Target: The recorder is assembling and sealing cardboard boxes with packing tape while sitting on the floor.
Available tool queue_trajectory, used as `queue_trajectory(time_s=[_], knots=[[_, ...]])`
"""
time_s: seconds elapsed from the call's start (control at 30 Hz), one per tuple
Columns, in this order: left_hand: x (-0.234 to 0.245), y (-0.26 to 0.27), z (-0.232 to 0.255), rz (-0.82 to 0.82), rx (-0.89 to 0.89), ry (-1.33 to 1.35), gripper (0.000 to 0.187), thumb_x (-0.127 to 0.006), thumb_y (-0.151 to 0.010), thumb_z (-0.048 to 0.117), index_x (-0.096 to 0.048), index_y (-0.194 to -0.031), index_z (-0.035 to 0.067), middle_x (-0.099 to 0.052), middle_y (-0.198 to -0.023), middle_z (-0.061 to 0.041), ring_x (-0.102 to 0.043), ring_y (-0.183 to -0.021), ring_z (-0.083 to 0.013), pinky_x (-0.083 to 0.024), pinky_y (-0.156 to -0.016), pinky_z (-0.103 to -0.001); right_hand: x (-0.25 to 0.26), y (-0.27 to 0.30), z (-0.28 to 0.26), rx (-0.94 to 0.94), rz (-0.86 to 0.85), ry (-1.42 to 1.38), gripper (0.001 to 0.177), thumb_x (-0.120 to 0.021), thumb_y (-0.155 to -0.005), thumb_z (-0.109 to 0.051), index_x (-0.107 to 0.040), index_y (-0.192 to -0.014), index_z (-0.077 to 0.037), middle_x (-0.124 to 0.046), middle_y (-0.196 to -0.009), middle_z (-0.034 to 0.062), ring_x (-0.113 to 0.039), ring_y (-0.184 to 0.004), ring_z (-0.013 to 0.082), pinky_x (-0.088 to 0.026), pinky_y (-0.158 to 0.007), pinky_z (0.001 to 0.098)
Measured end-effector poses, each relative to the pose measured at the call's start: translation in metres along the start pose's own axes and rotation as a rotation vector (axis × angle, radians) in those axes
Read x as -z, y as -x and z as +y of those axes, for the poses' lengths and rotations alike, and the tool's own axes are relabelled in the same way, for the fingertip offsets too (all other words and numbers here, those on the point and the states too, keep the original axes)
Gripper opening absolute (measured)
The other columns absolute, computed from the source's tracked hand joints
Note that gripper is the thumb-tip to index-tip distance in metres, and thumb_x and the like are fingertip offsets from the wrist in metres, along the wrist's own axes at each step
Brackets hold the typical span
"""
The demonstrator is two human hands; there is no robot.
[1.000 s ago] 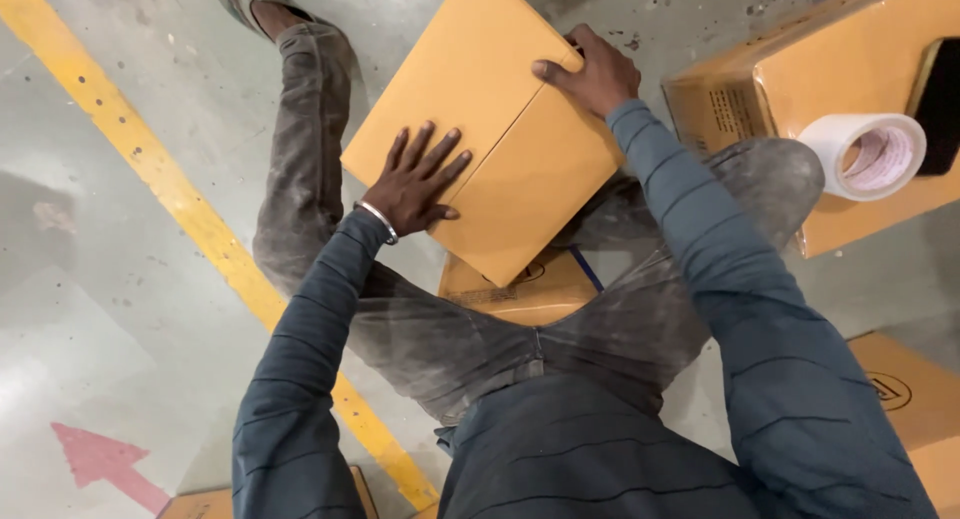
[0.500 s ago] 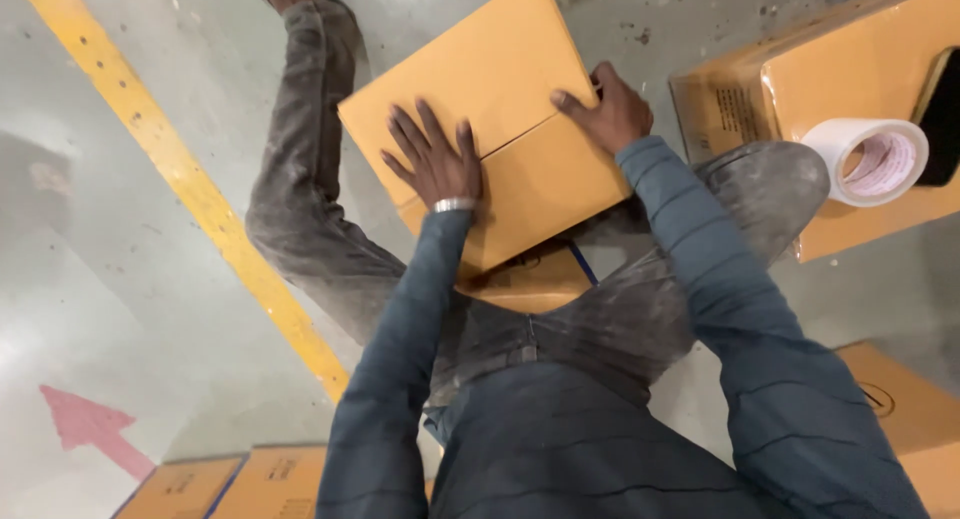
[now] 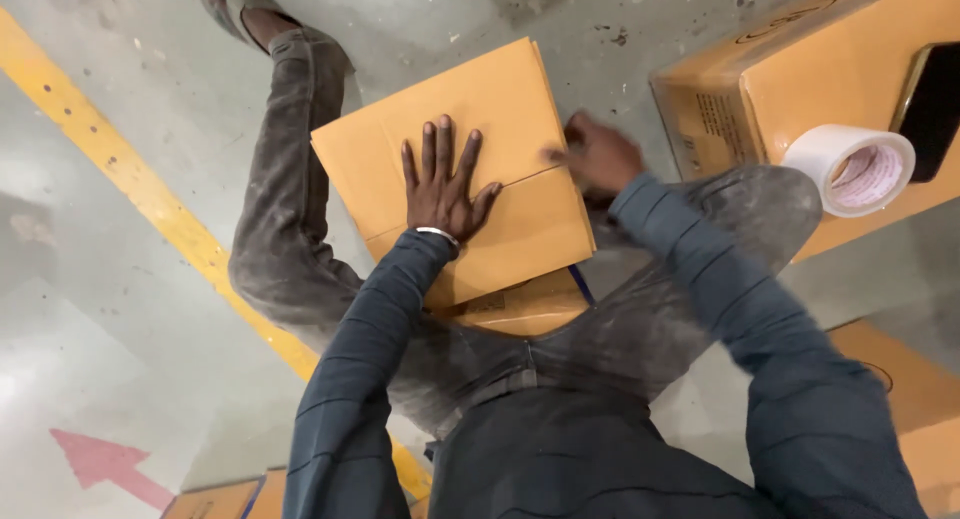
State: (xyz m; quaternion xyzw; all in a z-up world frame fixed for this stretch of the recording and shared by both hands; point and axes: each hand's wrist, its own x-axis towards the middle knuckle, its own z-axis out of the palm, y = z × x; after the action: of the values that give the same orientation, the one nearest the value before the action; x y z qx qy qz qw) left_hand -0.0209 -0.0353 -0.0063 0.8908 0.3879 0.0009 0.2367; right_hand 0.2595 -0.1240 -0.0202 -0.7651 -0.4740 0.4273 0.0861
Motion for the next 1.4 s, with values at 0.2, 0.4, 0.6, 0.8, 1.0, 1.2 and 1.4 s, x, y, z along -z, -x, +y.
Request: queue_trajectory(time_s=[0.2,0.4,0.6,0.8,1.0,1.2,1.4], knots=[[0.002,-0.005,0.001,-0.019,0.002,0.007,0.078,-0.054,-0.102,0.061,-0.031,-0.166,0.023,-0.014,-0.174,-0.016,-0.010,-0.161,-0.0400,-0.003,-0.127,-0.065,0.038,-0.104,0.172,0.525,0.342,-0.369,0.049,-0.042,-0.111,-0.010,-0.045,-0.160,-0.004,-0.047,-0.162,0.0196,-0.045,-0.149,0.0336,-0.037,-0.126,0.0454],[-0.003,-0.005,-0.005,-0.029,0.039,-0.004,0.081,-0.054,-0.099,0.060,-0.031,-0.165,0.019,-0.014,-0.172,-0.020,-0.010,-0.159,-0.0429,-0.003,-0.124,-0.067,0.025,-0.158,0.088,0.478,0.265,-0.739,0.054,-0.042,-0.111,-0.022,-0.035,-0.163,-0.006,-0.037,-0.166,0.0163,-0.036,-0.153,0.0312,-0.030,-0.129,0.0440],[0.007,-0.002,-0.006,0.018,0.046,0.004,0.074,-0.049,-0.104,0.057,-0.031,-0.166,0.020,-0.015,-0.173,-0.018,-0.010,-0.161,-0.0414,-0.003,-0.126,-0.066,-0.051,-0.130,0.003,0.402,0.145,-1.138,0.062,-0.043,-0.112,-0.035,-0.026,-0.165,-0.008,-0.028,-0.171,0.0131,-0.027,-0.158,0.0289,-0.023,-0.131,0.0427],[0.010,-0.003,-0.004,0.012,0.081,0.049,0.072,-0.046,-0.106,0.053,-0.030,-0.167,0.019,-0.015,-0.174,-0.020,-0.011,-0.162,-0.0410,-0.003,-0.127,-0.065,-0.127,-0.093,0.061,0.289,0.062,-1.516,0.073,-0.043,-0.112,-0.047,-0.016,-0.168,-0.010,-0.018,-0.175,0.0102,-0.017,-0.162,0.0269,-0.017,-0.134,0.0415],[0.013,0.008,-0.012,0.051,0.145,0.008,0.073,-0.047,-0.105,0.052,-0.030,-0.167,0.016,-0.014,-0.173,-0.021,-0.011,-0.161,-0.0416,-0.001,-0.126,-0.065,-0.143,-0.077,0.077,0.373,0.357,-1.242,0.083,-0.043,-0.111,-0.060,-0.001,-0.171,-0.021,0.002,-0.179,-0.0006,0.001,-0.166,0.0180,-0.005,-0.137,0.0404],[0.008,0.009,-0.014,0.058,0.127,-0.005,0.072,-0.046,-0.107,0.052,-0.029,-0.169,0.017,-0.013,-0.175,-0.020,-0.009,-0.162,-0.0401,-0.002,-0.128,-0.064,-0.064,-0.055,0.041,0.505,0.376,-1.001,0.073,-0.048,-0.114,-0.061,-0.020,-0.172,-0.026,-0.016,-0.177,0.0059,-0.011,-0.167,0.0250,-0.007,-0.139,0.0450],[0.011,0.006,-0.011,0.076,0.135,0.003,0.072,-0.045,-0.106,0.052,-0.029,-0.168,0.017,-0.013,-0.174,-0.019,-0.008,-0.161,-0.0401,-0.003,-0.127,-0.065,-0.031,0.010,-0.025,0.333,0.440,-0.274,0.059,-0.059,-0.113,-0.047,-0.039,-0.162,-0.021,-0.040,-0.163,0.0106,-0.041,-0.157,0.0313,-0.044,-0.128,0.0443]])
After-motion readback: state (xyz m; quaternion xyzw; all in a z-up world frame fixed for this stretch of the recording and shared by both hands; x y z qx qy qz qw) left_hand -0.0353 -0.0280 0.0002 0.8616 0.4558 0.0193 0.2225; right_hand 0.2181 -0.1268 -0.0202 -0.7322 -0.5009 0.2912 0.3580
